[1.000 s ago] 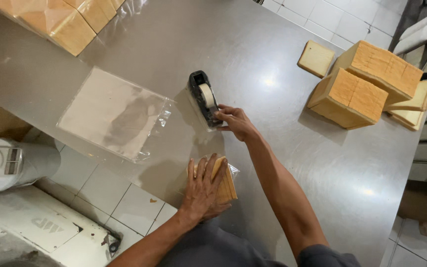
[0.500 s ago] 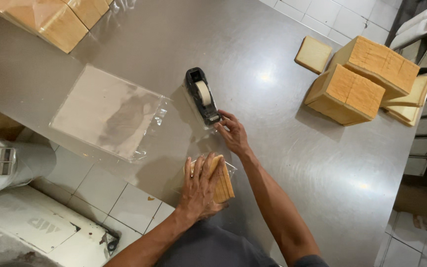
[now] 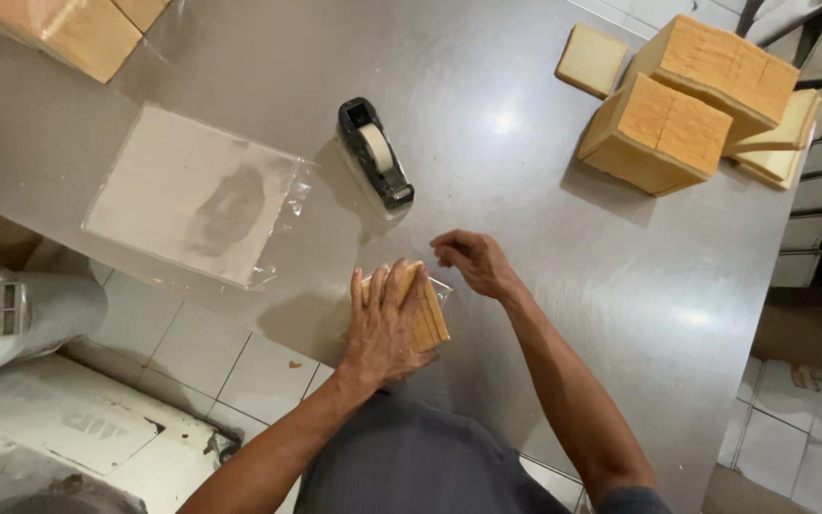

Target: The person packages loaves of bread and individual slices into plastic bags using a tape dispenser.

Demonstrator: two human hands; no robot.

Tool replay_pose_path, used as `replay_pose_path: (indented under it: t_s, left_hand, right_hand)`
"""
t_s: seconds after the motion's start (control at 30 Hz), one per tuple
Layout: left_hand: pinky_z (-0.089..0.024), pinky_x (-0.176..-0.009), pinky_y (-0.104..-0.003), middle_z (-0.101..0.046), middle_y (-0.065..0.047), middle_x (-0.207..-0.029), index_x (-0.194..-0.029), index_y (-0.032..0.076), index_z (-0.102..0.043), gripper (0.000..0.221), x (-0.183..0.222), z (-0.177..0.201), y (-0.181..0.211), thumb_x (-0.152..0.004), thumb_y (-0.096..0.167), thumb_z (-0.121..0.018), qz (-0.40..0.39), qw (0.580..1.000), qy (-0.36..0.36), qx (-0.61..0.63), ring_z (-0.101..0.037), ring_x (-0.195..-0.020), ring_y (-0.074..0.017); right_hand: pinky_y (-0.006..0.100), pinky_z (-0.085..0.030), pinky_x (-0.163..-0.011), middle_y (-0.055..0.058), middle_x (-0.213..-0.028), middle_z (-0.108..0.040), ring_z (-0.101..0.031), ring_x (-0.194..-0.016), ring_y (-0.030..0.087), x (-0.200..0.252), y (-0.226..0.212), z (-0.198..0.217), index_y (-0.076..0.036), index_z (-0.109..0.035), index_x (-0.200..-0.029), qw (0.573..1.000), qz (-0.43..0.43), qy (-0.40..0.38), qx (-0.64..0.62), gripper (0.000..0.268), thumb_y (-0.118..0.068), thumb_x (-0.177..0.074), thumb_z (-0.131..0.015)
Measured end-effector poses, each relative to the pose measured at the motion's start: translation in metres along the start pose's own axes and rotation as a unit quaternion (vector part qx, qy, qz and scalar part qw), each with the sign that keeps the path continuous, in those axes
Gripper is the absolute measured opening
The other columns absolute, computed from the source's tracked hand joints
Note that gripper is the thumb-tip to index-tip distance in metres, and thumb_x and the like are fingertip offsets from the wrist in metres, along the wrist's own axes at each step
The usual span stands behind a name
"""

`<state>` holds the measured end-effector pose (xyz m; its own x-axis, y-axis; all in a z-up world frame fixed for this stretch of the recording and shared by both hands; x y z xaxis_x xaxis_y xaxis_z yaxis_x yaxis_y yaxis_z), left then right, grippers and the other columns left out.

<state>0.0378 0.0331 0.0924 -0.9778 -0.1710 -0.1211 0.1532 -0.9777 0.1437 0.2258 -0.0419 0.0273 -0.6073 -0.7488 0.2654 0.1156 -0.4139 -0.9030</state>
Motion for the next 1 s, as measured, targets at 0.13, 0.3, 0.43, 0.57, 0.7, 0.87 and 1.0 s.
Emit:
replay_pose_path:
  t_s: [0.13, 0.3, 0.43, 0.57, 0.7, 0.87, 1.0]
  left_hand:
    - [-0.018, -0.12, -0.072, -0.034, -0.021, -0.16, -0.167, 0.019, -0.024, 0.139, -0.001, -0.007, -0.001, -0.055, 0.076, -0.083, 0.004, 1.0, -0.007, -0.003, -0.041, -0.14, -0.0421]
    - [-0.016, -0.12, -0.073, -0.028, -0.022, -0.165, -0.166, 0.018, -0.027, 0.14, 0.005, -0.002, 0.003, -0.051, 0.069, -0.087, -0.018, 0.999, 0.025, -0.024, -0.037, -0.145, -0.0455]
    - [-0.014, -0.118, -0.075, -0.027, -0.017, -0.168, -0.166, 0.023, -0.027, 0.135, 0.003, -0.014, 0.004, -0.053, 0.066, -0.086, -0.017, 0.999, 0.004, -0.039, -0.034, -0.144, -0.0444]
    - [-0.018, -0.118, -0.072, -0.028, -0.017, -0.167, -0.164, 0.017, -0.031, 0.132, -0.002, -0.044, -0.004, -0.055, 0.067, -0.086, -0.014, 0.998, -0.005, -0.053, -0.036, -0.142, -0.0418]
    - [-0.022, -0.117, -0.072, -0.027, -0.016, -0.168, -0.16, 0.012, -0.037, 0.135, 0.001, -0.005, 0.008, -0.048, 0.066, -0.088, -0.012, 0.999, -0.004, -0.049, -0.039, -0.138, -0.0425]
    - [-0.022, -0.116, -0.07, -0.029, -0.015, -0.166, -0.163, 0.01, -0.031, 0.136, -0.002, -0.008, 0.004, -0.05, 0.061, -0.087, 0.0, 1.0, -0.029, -0.005, -0.039, -0.137, -0.0417]
    - [-0.025, -0.114, -0.068, -0.031, -0.016, -0.164, -0.163, 0.009, -0.029, 0.139, -0.001, -0.004, 0.004, -0.048, 0.06, -0.088, -0.01, 1.0, 0.004, -0.016, -0.041, -0.135, -0.0413]
  right_hand:
    - [0.036, -0.061, -0.084, 0.011, -0.088, -0.079, -0.074, -0.083, 0.019, 0.047, -0.051, 0.012, -0.005, -0.073, -0.127, 0.997, -0.002, -0.07, -0.017, 0.029, -0.016, -0.101, -0.066]
    - [0.038, -0.061, -0.086, 0.011, -0.086, -0.071, -0.071, -0.086, 0.02, 0.066, -0.057, 0.0, -0.006, -0.047, -0.151, 0.979, 0.05, -0.167, -0.103, 0.054, -0.009, -0.1, -0.063]
    - [0.039, -0.061, -0.088, 0.01, -0.085, -0.069, -0.072, -0.088, 0.021, 0.068, -0.05, -0.007, -0.006, -0.048, -0.15, 0.98, 0.05, -0.165, -0.095, 0.052, -0.012, -0.102, -0.064]
    - [0.036, -0.06, -0.087, 0.008, -0.083, -0.069, -0.072, -0.086, 0.019, 0.07, -0.057, -0.014, -0.01, -0.046, -0.153, 0.983, 0.051, -0.161, -0.078, 0.055, -0.016, -0.102, -0.066]
    - [0.045, -0.057, -0.089, 0.01, -0.077, -0.065, -0.069, -0.082, 0.026, 0.07, -0.082, -0.017, -0.008, -0.047, -0.15, 0.984, 0.079, -0.161, 0.007, 0.058, -0.021, -0.1, -0.071]
    - [0.045, -0.055, -0.083, 0.007, -0.072, -0.065, -0.069, -0.078, 0.025, 0.057, -0.075, -0.02, -0.012, -0.05, -0.148, 0.982, 0.092, -0.152, 0.067, 0.059, -0.031, -0.097, -0.075]
    - [0.043, -0.053, -0.079, 0.006, -0.068, -0.063, -0.066, -0.073, 0.024, 0.05, -0.065, -0.025, -0.013, -0.049, -0.149, 0.98, 0.103, -0.146, 0.092, 0.071, -0.033, -0.091, -0.083]
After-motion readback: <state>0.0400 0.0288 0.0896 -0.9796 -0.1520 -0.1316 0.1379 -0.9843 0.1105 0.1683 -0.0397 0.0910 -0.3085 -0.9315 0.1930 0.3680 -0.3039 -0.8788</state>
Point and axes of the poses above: each hand's wrist, its own x-axis away from the middle knuckle, its own z-axis out of the back of the hand, y = z × x, the point moved 7 cm from there along -x, towards the middle knuckle
